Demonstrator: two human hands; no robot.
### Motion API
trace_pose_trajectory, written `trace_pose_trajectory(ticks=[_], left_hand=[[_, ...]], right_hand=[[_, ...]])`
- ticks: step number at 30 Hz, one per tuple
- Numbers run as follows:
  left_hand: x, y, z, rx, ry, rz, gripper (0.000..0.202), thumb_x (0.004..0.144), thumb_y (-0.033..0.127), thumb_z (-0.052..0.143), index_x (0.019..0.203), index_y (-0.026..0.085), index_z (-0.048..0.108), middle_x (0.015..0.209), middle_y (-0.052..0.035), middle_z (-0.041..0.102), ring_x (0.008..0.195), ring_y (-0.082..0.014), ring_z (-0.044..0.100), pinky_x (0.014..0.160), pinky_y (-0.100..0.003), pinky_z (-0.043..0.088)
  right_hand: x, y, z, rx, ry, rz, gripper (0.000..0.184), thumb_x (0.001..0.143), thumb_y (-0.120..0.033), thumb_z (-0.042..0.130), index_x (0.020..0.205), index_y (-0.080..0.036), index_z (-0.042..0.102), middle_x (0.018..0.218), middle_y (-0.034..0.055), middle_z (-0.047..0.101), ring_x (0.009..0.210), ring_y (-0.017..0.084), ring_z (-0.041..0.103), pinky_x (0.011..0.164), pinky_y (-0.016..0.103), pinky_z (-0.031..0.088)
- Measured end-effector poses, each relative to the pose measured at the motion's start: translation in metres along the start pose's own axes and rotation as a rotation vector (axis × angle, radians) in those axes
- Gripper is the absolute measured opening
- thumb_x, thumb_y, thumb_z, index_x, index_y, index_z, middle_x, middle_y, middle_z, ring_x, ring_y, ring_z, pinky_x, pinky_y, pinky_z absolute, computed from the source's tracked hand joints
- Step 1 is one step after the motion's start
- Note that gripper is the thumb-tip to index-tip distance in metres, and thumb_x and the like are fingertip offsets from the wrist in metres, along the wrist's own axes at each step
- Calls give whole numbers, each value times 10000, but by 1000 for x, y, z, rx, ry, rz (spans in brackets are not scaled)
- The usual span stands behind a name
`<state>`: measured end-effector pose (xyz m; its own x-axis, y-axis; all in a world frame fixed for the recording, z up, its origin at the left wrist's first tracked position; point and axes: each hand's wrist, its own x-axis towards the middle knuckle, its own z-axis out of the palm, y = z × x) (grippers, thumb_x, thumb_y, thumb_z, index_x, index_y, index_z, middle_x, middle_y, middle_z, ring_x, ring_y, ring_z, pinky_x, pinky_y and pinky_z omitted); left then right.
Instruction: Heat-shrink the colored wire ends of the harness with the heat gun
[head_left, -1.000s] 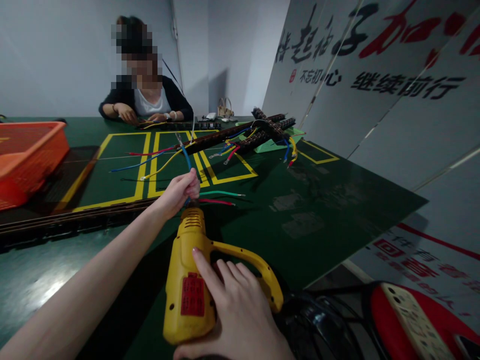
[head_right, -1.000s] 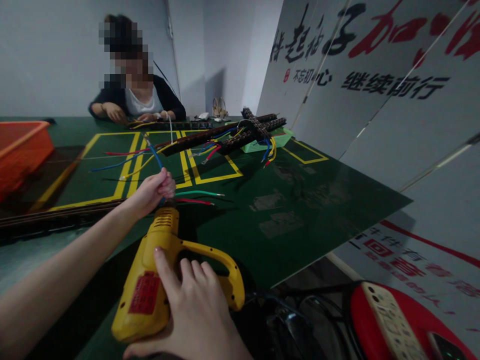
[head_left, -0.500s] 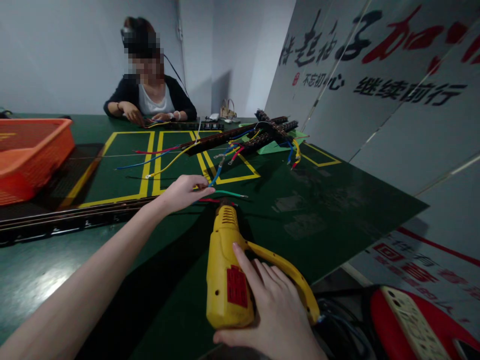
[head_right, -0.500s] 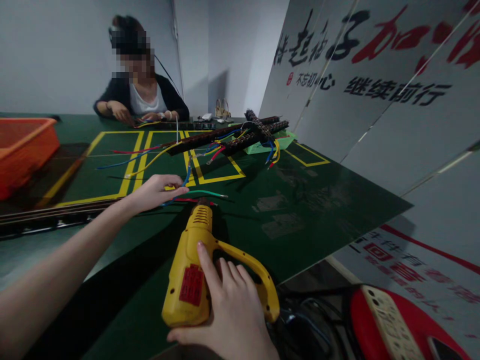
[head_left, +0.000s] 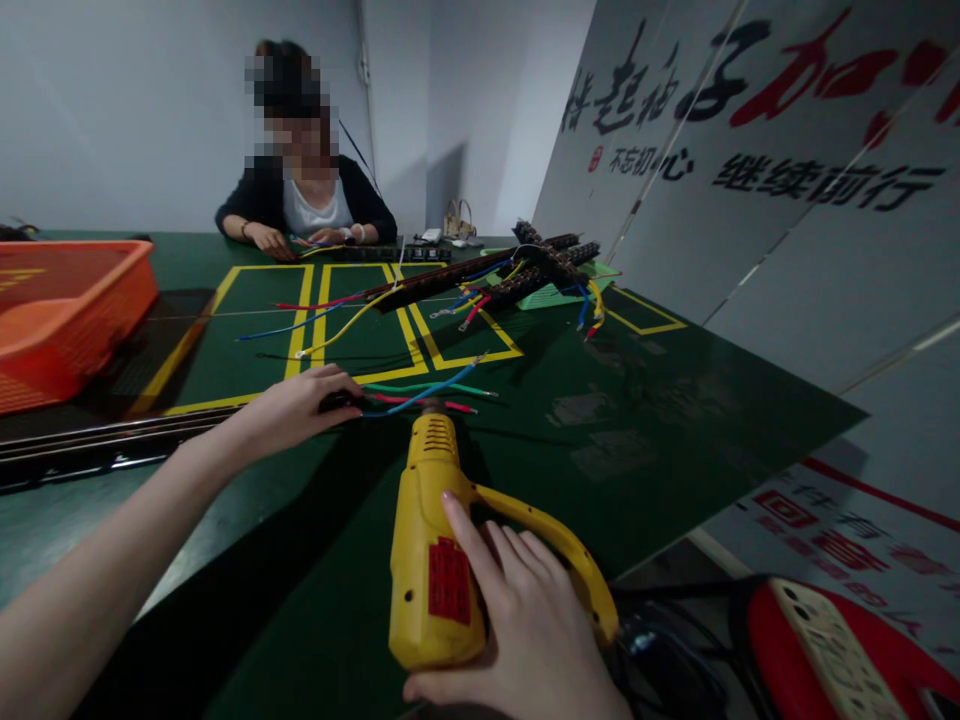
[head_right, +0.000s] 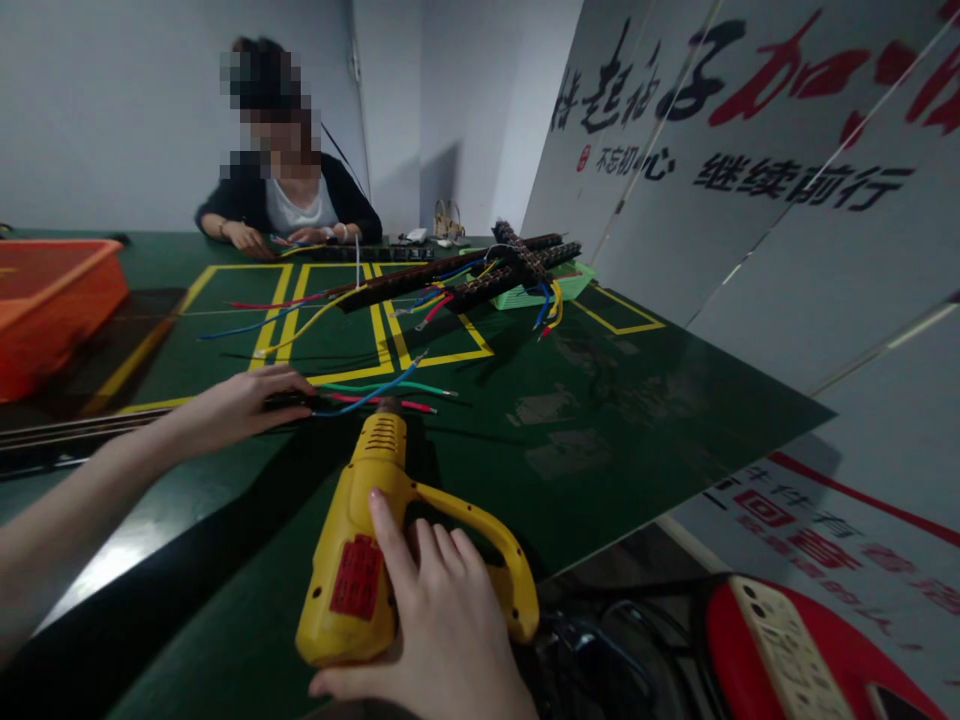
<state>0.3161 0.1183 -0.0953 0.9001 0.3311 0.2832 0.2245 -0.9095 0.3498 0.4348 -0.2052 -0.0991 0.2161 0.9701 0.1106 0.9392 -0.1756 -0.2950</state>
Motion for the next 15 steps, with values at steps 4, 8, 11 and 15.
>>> trace_pose_trajectory(ticks=[4, 8, 11, 15], left_hand=[[-27, -7, 15, 16, 107, 68, 296, 875, 440, 504, 1031, 247, 666, 1105, -74, 608, 1017, -216, 573, 916, -335, 458], [-30, -4, 27, 57, 244, 75, 258, 907, 367, 472, 1006, 238, 673, 1075, -67, 612, 999, -205, 570, 904, -341, 458], [-30, -1, 31, 84, 281, 73, 259, 918, 347, 456, 1005, 233, 671, 1084, -71, 604, 1011, -201, 568, 908, -338, 457], [-31, 2, 29, 126, 260, 62, 286, 931, 351, 414, 1012, 235, 664, 1085, -70, 613, 998, -199, 577, 894, -339, 469]], right_hand=[[7, -7, 4, 36, -10, -58, 1308, 472, -858, 624, 1503, -251, 97, 1102, 102, 608, 1003, 321, 595, 894, 494, 475], [13, -12, 8, 53, -12, -61, 1309, 478, -855, 625, 1504, -254, 78, 1084, 98, 599, 989, 319, 590, 881, 491, 472], [14, -12, 8, 58, -16, -55, 1309, 469, -836, 652, 1502, -262, 87, 1079, 93, 597, 981, 316, 589, 873, 486, 470], [12, -11, 7, 51, -3, -61, 1302, 461, -839, 651, 1500, -260, 121, 1103, 104, 601, 988, 319, 593, 870, 487, 472]])
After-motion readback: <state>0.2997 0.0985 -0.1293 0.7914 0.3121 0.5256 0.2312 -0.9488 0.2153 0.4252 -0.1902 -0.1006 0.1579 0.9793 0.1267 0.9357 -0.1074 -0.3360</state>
